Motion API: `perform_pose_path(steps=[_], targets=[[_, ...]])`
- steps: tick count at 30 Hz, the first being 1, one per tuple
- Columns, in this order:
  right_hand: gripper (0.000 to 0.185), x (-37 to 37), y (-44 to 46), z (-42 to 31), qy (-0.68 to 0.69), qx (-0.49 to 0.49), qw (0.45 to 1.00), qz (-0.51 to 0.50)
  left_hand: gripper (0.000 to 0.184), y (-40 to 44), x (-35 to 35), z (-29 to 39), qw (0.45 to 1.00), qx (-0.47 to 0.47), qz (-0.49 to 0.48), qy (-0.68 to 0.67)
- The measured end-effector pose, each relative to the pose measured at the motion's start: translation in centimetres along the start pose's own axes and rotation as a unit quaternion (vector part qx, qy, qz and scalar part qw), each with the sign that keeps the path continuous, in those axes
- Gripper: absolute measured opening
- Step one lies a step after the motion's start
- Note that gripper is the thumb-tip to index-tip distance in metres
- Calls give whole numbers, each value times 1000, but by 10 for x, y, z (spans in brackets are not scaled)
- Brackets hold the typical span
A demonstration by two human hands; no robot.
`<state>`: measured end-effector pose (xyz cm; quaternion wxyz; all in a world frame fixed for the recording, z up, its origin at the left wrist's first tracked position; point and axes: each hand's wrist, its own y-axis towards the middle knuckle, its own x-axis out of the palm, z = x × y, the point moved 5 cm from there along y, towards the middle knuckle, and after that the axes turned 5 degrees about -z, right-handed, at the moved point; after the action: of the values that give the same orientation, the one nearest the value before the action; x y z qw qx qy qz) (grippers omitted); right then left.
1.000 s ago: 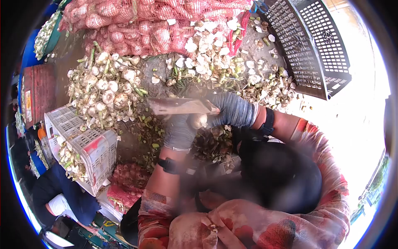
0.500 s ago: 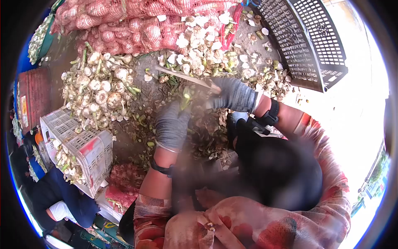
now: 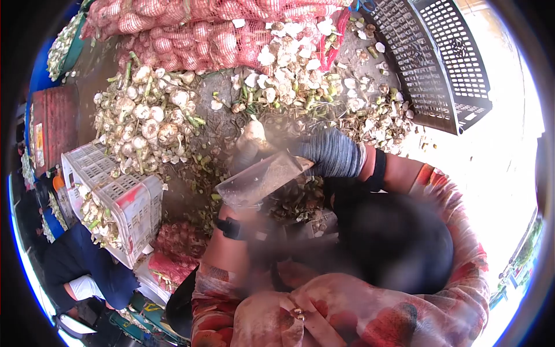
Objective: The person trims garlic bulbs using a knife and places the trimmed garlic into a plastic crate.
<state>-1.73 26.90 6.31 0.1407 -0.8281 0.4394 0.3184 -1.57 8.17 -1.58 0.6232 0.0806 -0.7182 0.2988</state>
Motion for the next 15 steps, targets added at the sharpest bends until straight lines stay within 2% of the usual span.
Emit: perform_pose_path(steps=[1, 2, 3, 4, 6, 7, 11, 13, 15], targets=[[39, -1, -3, 2, 22, 12, 1000, 1, 38, 2, 20, 2, 998, 19, -64, 3], [38, -1, -7, 3, 45, 26, 999, 2, 35, -6, 13, 14, 901, 126, 43, 413], [34, -2, -7, 6, 27, 52, 998, -33, 34, -10, 17, 20, 782, 170, 77, 594], [34, -7, -6, 4, 29, 55, 998, -31, 33, -15, 21, 25, 623, 204, 138, 742], [30, -18, 0, 5, 31, 98, 994, -24, 32, -15, 41, 32, 441, 234, 101, 860], [28, -19, 3, 5, 24, 98, 994, -33, 36, -11, 46, 34, 574, 196, 141, 783], [26, -24, 5, -3, -19, 89, 996, -18, 40, -7, 46, 29, 588, 193, 129, 775], [22, -25, 6, -10, 9, 61, 998, 19, 43, -6, 39, 28, 642, 181, 171, 725], [22, -23, 5, -12, 6, 68, 998, 14, 41, 0, 31, 24, 641, 216, 164, 718]])
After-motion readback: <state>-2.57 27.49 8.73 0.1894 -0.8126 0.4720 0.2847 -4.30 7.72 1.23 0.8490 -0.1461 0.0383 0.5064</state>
